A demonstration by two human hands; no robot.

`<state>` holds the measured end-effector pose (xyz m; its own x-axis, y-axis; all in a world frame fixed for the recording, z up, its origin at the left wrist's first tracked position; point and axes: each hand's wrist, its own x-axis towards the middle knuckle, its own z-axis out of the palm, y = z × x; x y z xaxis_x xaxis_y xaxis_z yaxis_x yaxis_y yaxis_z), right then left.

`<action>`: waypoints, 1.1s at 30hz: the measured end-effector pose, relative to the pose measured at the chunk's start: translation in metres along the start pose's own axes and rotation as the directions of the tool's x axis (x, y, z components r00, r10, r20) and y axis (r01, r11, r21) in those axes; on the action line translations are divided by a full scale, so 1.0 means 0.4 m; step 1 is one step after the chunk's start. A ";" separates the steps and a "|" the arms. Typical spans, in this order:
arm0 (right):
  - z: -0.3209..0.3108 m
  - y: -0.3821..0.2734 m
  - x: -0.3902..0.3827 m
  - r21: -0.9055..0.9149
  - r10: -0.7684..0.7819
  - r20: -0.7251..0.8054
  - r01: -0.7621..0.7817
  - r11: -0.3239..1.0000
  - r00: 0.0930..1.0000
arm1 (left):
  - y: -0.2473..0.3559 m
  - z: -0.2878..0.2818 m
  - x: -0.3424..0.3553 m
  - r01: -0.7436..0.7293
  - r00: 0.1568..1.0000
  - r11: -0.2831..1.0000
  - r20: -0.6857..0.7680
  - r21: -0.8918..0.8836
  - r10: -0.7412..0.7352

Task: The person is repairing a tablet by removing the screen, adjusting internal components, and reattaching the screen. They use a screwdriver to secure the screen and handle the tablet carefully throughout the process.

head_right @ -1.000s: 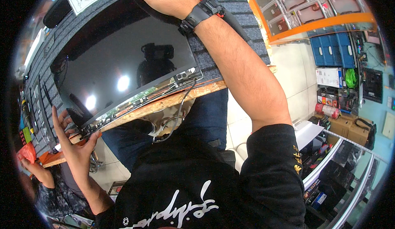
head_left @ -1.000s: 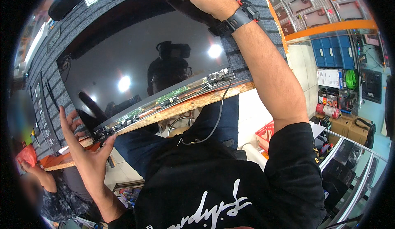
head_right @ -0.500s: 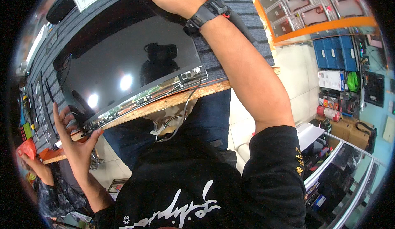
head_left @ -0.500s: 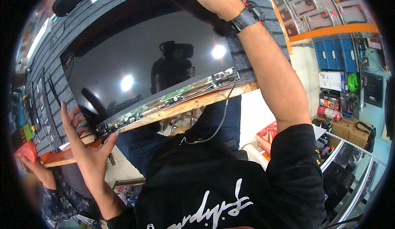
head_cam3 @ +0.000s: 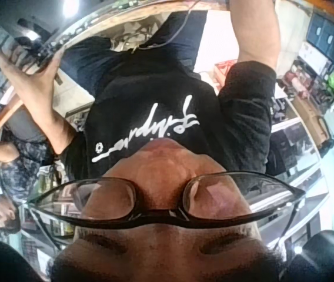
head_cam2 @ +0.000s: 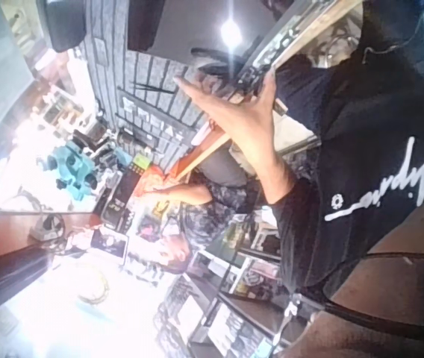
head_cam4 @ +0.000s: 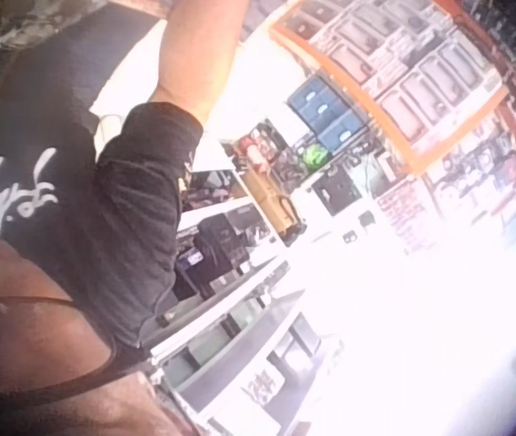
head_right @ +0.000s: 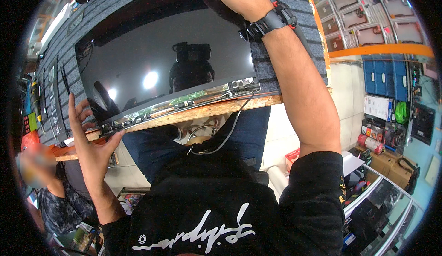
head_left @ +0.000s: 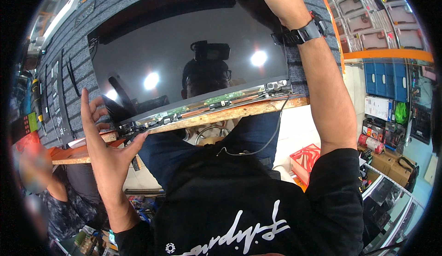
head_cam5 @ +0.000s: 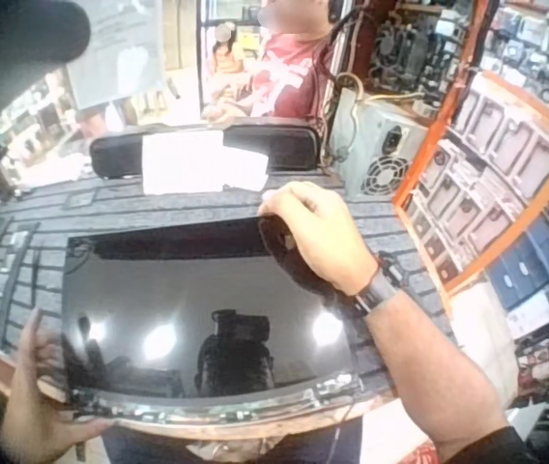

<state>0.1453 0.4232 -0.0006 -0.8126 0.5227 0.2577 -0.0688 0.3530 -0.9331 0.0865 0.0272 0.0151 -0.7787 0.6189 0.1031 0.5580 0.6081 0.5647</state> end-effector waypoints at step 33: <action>-0.031 0.031 0.019 -0.051 0.038 0.009 -0.038 0.998 0.999 | -0.014 -0.022 0.010 -0.119 0.993 0.992 0.019 0.048 0.118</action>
<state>0.1454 0.4411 -0.0071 -0.8198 0.5287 0.2198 -0.0087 0.3723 -0.9281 0.0779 0.0218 0.0196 -0.7021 0.6954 0.1535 0.6595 0.5535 0.5087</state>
